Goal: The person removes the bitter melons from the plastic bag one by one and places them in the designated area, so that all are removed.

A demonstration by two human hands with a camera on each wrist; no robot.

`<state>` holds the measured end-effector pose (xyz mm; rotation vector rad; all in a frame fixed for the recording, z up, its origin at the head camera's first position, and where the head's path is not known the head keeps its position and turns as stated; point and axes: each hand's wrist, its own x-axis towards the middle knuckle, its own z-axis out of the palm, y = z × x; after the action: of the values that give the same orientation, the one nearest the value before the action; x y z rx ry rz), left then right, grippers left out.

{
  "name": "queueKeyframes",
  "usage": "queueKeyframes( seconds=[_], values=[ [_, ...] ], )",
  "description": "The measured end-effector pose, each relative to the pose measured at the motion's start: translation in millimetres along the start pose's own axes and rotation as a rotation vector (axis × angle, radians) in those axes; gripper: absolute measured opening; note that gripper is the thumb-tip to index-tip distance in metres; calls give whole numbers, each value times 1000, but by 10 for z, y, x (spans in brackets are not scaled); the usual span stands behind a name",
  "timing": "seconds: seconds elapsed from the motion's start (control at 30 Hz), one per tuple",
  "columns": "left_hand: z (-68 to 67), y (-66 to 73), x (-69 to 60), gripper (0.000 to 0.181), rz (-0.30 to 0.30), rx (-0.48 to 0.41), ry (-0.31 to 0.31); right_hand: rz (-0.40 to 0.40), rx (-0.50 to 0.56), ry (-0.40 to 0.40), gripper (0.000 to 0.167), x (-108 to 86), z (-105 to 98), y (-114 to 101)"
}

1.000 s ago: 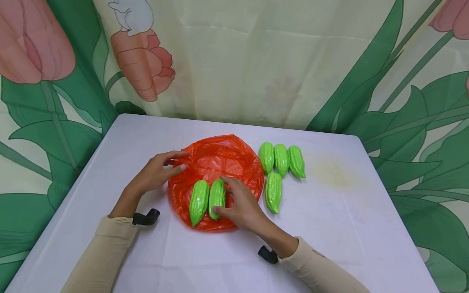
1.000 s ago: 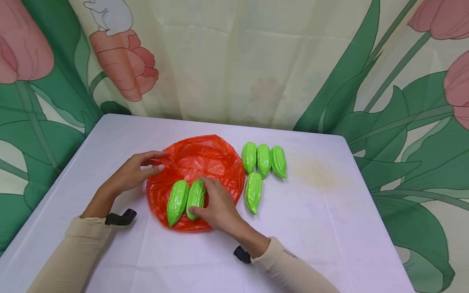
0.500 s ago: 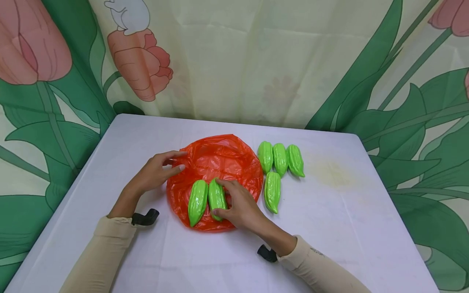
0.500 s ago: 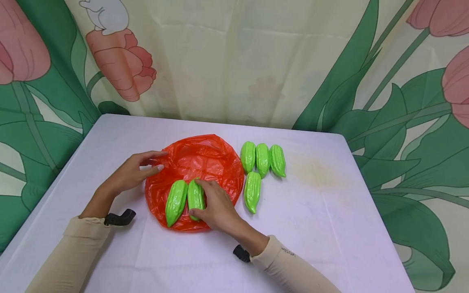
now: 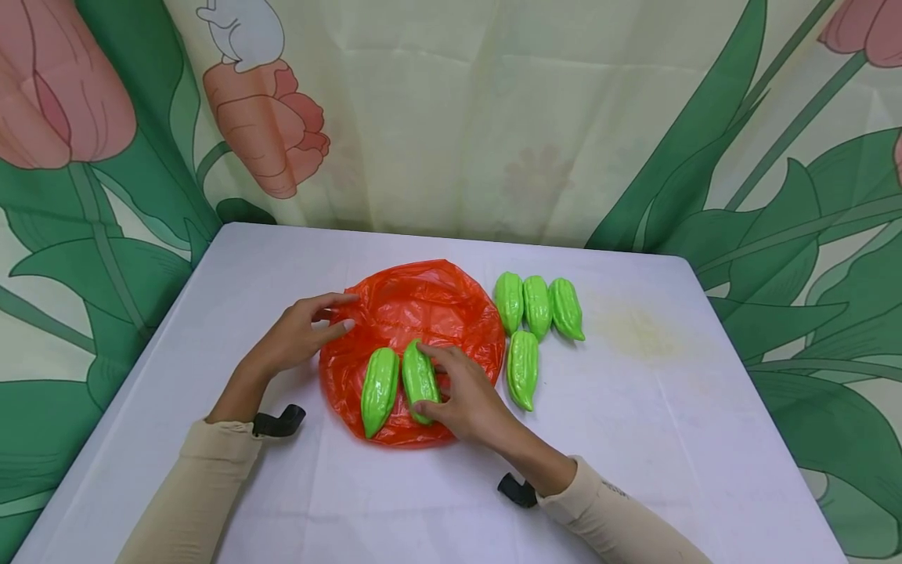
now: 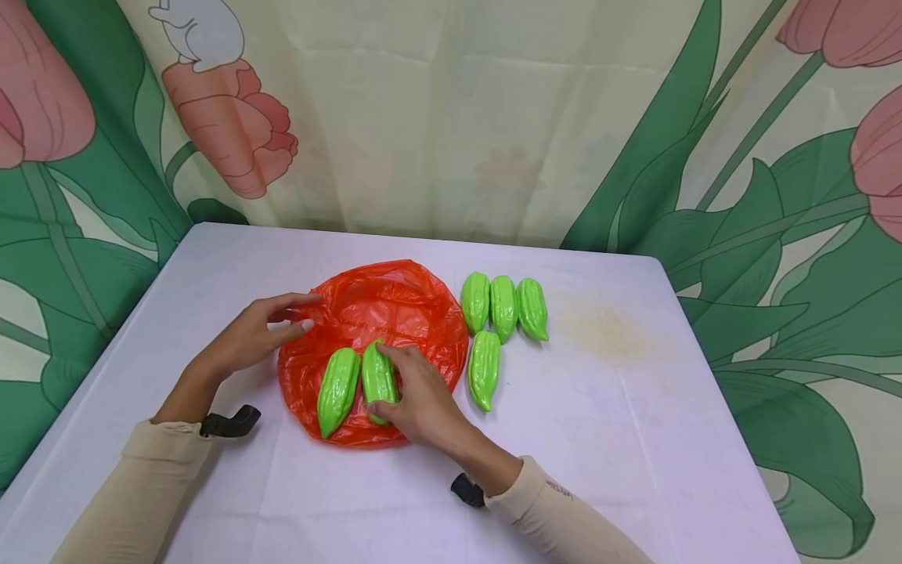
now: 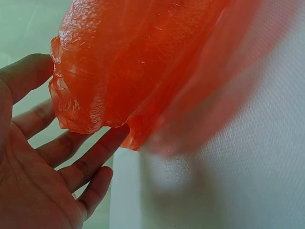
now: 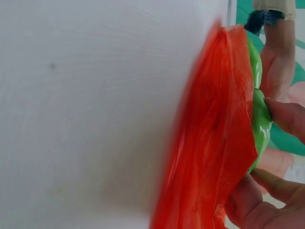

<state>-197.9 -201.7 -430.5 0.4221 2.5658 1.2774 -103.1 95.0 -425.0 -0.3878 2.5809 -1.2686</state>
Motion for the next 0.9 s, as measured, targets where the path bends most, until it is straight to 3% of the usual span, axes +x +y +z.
queueKeyframes(
  seconds=[0.9],
  values=[
    [-1, 7, -1, 54, -21, 5, 7, 37, 89, 76, 87, -31, -214, -10]
  ],
)
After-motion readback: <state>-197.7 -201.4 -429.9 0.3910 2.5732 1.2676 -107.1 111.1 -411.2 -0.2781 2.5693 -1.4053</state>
